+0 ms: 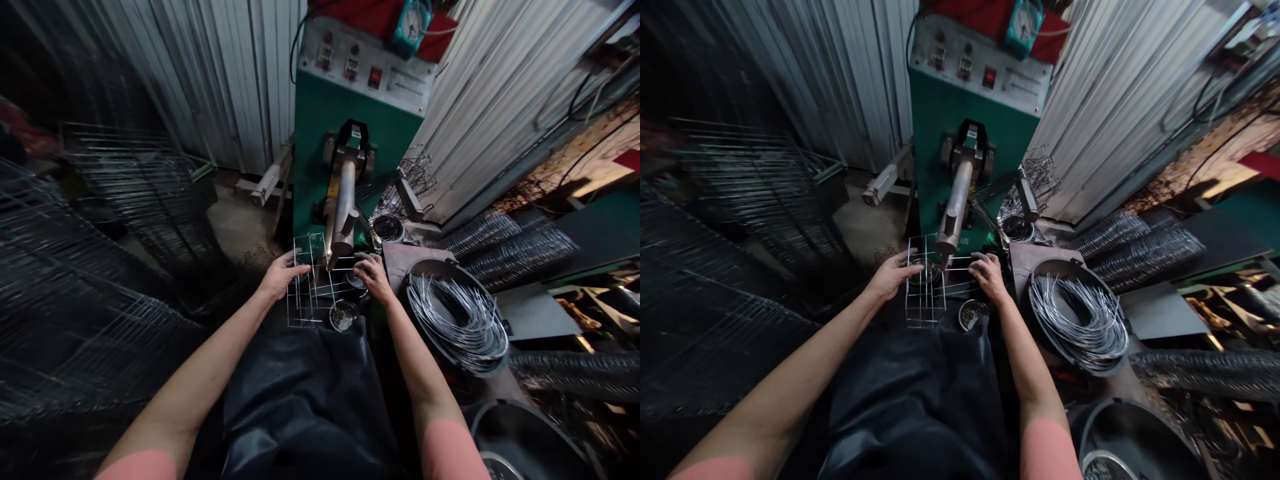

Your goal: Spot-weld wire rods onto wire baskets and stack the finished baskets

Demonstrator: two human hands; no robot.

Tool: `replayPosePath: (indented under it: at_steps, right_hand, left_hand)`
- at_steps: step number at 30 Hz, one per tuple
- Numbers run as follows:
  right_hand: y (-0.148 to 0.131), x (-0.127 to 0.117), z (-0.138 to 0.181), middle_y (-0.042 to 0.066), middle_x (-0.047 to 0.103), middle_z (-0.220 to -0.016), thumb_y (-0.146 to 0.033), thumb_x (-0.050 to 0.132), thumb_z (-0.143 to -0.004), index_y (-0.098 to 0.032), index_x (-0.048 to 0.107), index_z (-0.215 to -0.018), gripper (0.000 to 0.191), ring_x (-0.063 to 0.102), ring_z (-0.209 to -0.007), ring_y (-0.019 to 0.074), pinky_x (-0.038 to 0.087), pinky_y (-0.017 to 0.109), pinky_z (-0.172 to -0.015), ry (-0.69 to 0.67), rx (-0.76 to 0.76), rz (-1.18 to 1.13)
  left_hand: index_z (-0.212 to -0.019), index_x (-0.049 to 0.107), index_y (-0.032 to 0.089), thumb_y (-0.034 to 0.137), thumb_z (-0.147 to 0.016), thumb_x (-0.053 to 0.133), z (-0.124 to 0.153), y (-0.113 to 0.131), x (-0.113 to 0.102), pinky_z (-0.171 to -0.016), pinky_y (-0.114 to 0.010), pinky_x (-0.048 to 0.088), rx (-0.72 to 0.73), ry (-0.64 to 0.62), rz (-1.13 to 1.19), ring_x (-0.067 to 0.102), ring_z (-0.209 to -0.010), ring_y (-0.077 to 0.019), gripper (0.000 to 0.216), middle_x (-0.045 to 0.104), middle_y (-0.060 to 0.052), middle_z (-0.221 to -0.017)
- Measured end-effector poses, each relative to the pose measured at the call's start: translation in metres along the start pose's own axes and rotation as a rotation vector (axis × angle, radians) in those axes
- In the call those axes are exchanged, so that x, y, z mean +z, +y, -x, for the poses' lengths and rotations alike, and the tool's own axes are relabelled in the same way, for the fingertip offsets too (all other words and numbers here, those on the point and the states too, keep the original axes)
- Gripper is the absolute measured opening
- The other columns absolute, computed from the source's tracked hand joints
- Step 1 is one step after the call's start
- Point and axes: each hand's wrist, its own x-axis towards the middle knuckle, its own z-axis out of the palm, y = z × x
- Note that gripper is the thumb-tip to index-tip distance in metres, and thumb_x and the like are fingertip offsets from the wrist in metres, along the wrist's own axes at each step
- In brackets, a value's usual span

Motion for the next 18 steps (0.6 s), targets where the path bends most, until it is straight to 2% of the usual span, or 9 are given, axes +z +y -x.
replayPosePath:
  at_steps: [6, 13, 18]
  right_hand:
    - [-0.0009, -0.0007, -0.0004, 0.003, 0.06, -0.116, -0.03, 0.052, -0.087, -0.024, 0.062, -0.081, 0.013, 0.043, -0.104, 0.0234, 0.035, 0.042, -0.094, -0.009, 0.002, 0.02]
    - [0.0013, 0.0021, 0.001, 0.003, 0.061, -0.115, -0.031, 0.052, -0.086, -0.024, 0.063, -0.081, 0.014, 0.043, -0.104, 0.0237, 0.036, 0.043, -0.094, 0.014, 0.015, -0.02]
    - [-0.0017, -0.0016, 0.0, 0.004, 0.062, -0.113, -0.03, 0.053, -0.086, -0.023, 0.063, -0.08, 0.013, 0.044, -0.101, 0.0236, 0.038, 0.042, -0.092, 0.025, -0.017, -0.01]
  left_hand:
    - [-0.111, 0.061, 0.012, 0.015, -0.048, 0.08, -0.0017, -0.0017, -0.0006, -0.075, -0.031, 0.048, -0.03, -0.005, 0.036, 0.062, -0.067, -0.0135, 0.066, 0.067, -0.002, -0.077]
    - [-0.116, 0.059, 0.011, 0.014, -0.05, 0.08, -0.0066, -0.0059, -0.0039, -0.08, -0.03, 0.047, -0.026, -0.018, 0.03, 0.063, -0.073, -0.0147, 0.069, 0.069, -0.005, -0.082]
    - [-0.12, 0.055, 0.01, 0.018, -0.049, 0.08, -0.0058, -0.0028, -0.0032, -0.069, -0.029, 0.049, -0.057, -0.04, -0.011, 0.063, -0.065, -0.0149, 0.076, 0.068, -0.004, -0.074]
